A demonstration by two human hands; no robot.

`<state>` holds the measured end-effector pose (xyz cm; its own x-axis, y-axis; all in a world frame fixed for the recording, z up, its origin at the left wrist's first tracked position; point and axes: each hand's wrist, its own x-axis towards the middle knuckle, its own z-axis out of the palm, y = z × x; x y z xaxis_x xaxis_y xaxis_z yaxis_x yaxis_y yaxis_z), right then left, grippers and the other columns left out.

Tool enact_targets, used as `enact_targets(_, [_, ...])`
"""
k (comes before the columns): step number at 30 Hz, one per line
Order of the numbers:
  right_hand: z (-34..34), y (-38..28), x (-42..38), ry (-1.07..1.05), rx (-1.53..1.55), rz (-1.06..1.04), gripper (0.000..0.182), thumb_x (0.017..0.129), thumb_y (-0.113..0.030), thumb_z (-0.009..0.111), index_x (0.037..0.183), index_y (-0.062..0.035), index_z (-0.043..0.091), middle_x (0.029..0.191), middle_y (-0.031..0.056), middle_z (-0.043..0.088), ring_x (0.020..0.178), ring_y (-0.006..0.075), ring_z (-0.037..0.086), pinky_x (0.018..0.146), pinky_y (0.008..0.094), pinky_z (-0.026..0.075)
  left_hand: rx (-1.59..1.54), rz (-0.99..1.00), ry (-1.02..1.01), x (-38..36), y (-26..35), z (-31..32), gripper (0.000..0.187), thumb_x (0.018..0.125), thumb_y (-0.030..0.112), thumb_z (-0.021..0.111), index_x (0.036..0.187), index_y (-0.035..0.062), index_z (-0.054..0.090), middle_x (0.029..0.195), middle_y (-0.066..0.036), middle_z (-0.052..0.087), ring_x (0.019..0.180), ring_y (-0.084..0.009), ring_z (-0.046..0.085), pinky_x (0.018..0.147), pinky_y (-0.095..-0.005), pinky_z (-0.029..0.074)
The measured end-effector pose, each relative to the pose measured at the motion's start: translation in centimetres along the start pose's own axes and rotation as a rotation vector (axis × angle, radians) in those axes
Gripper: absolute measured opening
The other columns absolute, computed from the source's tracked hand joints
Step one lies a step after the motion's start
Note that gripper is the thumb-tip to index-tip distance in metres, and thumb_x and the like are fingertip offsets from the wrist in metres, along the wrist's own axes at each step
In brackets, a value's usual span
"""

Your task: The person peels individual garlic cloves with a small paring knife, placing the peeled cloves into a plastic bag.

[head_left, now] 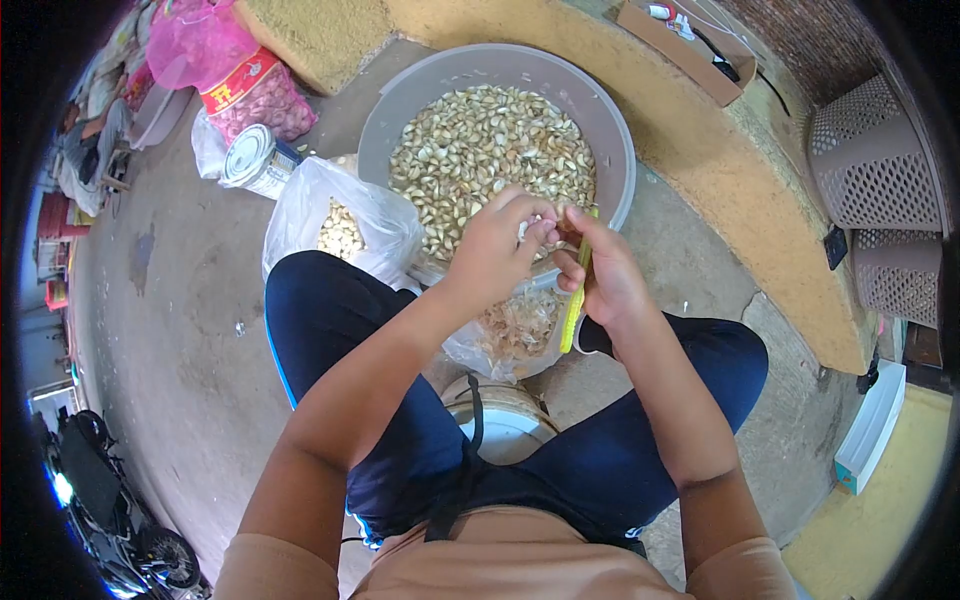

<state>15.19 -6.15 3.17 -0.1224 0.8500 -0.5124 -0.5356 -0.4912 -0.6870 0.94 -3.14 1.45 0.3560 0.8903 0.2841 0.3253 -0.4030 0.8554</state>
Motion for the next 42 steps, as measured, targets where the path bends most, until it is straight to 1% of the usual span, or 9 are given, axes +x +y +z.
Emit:
enact_targets(4, [-0.3, -0.4, 0.3, 0.084, -0.417, -0.144, 0.022, 0.082, -0.025, 0.057, 0.085, -0.0028, 0.058, 0.068, 0.0016, 0.055, 0.042, 0.0050, 0.038, 0.037, 0.0197, 0.031, 0.063, 0.029, -0.050, 0.0, -0.2, -0.2, 0.009, 0.078, 0.006, 0.055, 0.087, 0.0038, 0.055, 0.083, -0.011, 0.053, 0.076, -0.0273, 0.055, 0.068, -0.0336, 0.043])
enact_targets(10, [-1.1, -0.2, 0.5, 0.072, -0.043, -0.028, 0.022, 0.082, -0.023, 0.057, 0.089, -0.0017, 0.058, 0.063, -0.0004, 0.052, 0.042, 0.0045, 0.038, 0.038, 0.0199, 0.032, 0.061, 0.027, -0.092, -0.5, 0.3, 0.3, 0.011, 0.077, 0.005, 0.058, 0.087, 0.0032, 0.057, 0.081, -0.010, 0.053, 0.076, -0.0249, 0.055, 0.068, -0.0320, 0.043])
enact_targets(16, [-0.8, -0.9, 0.4, 0.051, -0.026, -0.011, 0.022, 0.083, -0.019, 0.053, 0.096, -0.0014, 0.057, 0.061, -0.0021, 0.049, 0.042, 0.0043, 0.036, 0.040, 0.0201, 0.032, 0.009, -0.007, -0.096, -0.6, 0.2, 0.4, 0.010, 0.077, 0.006, 0.058, 0.086, 0.0025, 0.057, 0.078, -0.010, 0.055, 0.075, -0.0216, 0.055, 0.068, -0.0310, 0.042])
enact_targets(21, [-0.7, -1.0, 0.1, 0.008, -0.479, -0.137, 0.019, 0.080, -0.017, 0.057, 0.090, -0.0011, 0.059, 0.061, -0.0013, 0.051, 0.046, 0.0044, 0.041, 0.041, 0.0207, 0.033, -0.321, -0.199, 0.023, 0.4, 0.4, -0.5, 0.013, 0.076, 0.008, 0.060, 0.089, 0.0037, 0.061, 0.073, -0.006, 0.056, 0.073, -0.0148, 0.053, 0.067, -0.0287, 0.042])
enact_targets(25, [-0.5, -1.1, -0.3, 0.052, -0.764, -0.168, 0.018, 0.078, -0.017, 0.060, 0.087, -0.0015, 0.060, 0.061, 0.0003, 0.053, 0.048, 0.0059, 0.045, 0.043, 0.0218, 0.034, -0.170, -0.149, -0.006, 0.7, -0.2, -0.9, 0.015, 0.074, 0.009, 0.063, 0.088, 0.0052, 0.064, 0.070, -0.004, 0.054, 0.069, -0.0124, 0.051, 0.065, -0.0257, 0.041])
enact_targets(31, [-0.9, -0.4, -0.1, -0.013, -0.947, -0.397, 0.023, 0.079, -0.017, 0.058, 0.093, 0.0013, 0.057, 0.066, 0.0067, 0.055, 0.061, 0.0136, 0.052, 0.057, 0.0287, 0.041, -0.077, -0.165, -0.056, 0.7, 0.5, -1.3, 0.013, 0.072, 0.009, 0.065, 0.085, 0.0059, 0.065, 0.067, -0.003, 0.052, 0.064, -0.0109, 0.048, 0.062, -0.0241, 0.040])
enact_targets(34, [-0.5, -0.8, -0.4, -0.016, -0.972, -0.298, 0.024, 0.078, -0.015, 0.057, 0.095, 0.0022, 0.056, 0.074, 0.0128, 0.057, 0.070, 0.0192, 0.055, 0.065, 0.0310, 0.042, -0.071, -0.129, -0.056, 0.6, -0.2, -1.2, 0.013, 0.071, 0.007, 0.065, 0.083, 0.0059, 0.065, 0.066, -0.004, 0.052, 0.062, -0.0114, 0.049, 0.060, -0.0244, 0.040])
enact_targets(37, [-0.8, -0.7, -0.2, -0.033, -1.133, -0.459, 0.024, 0.077, -0.013, 0.057, 0.095, 0.0024, 0.056, 0.080, 0.0165, 0.057, 0.072, 0.0251, 0.056, 0.067, 0.0324, 0.043, -0.036, -0.036, -0.021, 0.7, -0.2, -1.2, 0.012, 0.068, 0.005, 0.065, 0.080, 0.0060, 0.065, 0.066, -0.005, 0.053, 0.060, -0.0126, 0.051, 0.057, -0.0251, 0.041])
enact_targets(42, [-0.9, -0.8, -0.2, -0.057, -1.170, -0.491, 0.026, 0.076, -0.013, 0.057, 0.096, 0.0028, 0.056, 0.081, 0.0178, 0.057, 0.076, 0.0306, 0.056, 0.069, 0.0341, 0.043, 0.051, 0.073, -0.018, 0.7, 0.1, -1.3, 0.011, 0.065, 0.003, 0.065, 0.076, 0.0059, 0.064, 0.067, -0.006, 0.053, 0.058, -0.0154, 0.052, 0.054, -0.0262, 0.042])
